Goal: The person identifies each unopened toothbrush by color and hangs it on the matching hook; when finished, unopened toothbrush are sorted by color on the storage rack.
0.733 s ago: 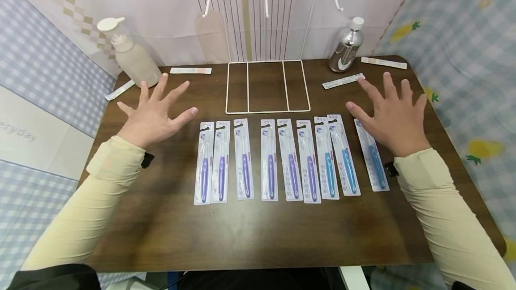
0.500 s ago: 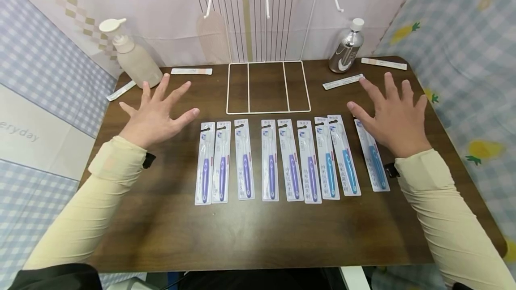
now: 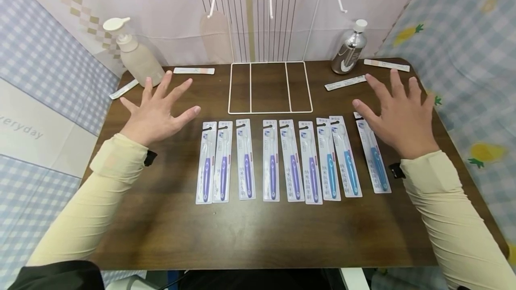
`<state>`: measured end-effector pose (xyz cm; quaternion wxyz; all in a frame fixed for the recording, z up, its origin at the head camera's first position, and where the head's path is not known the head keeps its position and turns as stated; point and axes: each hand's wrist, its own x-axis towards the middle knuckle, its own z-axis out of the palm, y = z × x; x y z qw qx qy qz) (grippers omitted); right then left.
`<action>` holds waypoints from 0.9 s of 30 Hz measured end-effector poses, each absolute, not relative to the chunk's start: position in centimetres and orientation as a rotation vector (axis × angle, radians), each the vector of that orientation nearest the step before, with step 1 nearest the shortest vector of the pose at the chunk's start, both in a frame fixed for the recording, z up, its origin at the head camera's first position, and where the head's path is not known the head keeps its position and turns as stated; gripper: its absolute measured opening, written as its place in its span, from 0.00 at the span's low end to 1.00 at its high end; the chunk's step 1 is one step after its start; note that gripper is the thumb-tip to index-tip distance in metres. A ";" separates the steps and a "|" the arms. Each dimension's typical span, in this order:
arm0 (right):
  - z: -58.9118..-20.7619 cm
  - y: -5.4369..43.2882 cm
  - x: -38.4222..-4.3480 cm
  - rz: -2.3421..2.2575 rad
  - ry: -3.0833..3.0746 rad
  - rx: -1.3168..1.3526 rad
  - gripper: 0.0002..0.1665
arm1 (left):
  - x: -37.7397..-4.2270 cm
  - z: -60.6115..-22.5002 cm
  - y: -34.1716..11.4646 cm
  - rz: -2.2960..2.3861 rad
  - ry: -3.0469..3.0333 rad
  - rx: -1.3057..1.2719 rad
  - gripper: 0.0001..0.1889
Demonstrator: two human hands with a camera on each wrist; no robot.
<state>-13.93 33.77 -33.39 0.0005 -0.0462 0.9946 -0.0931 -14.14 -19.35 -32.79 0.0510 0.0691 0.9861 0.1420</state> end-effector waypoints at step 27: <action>-41.8 41.6 -16.0 -0.617 2.824 -0.168 0.42 | -20.9 -41.1 -14.4 0.694 2.860 0.197 0.28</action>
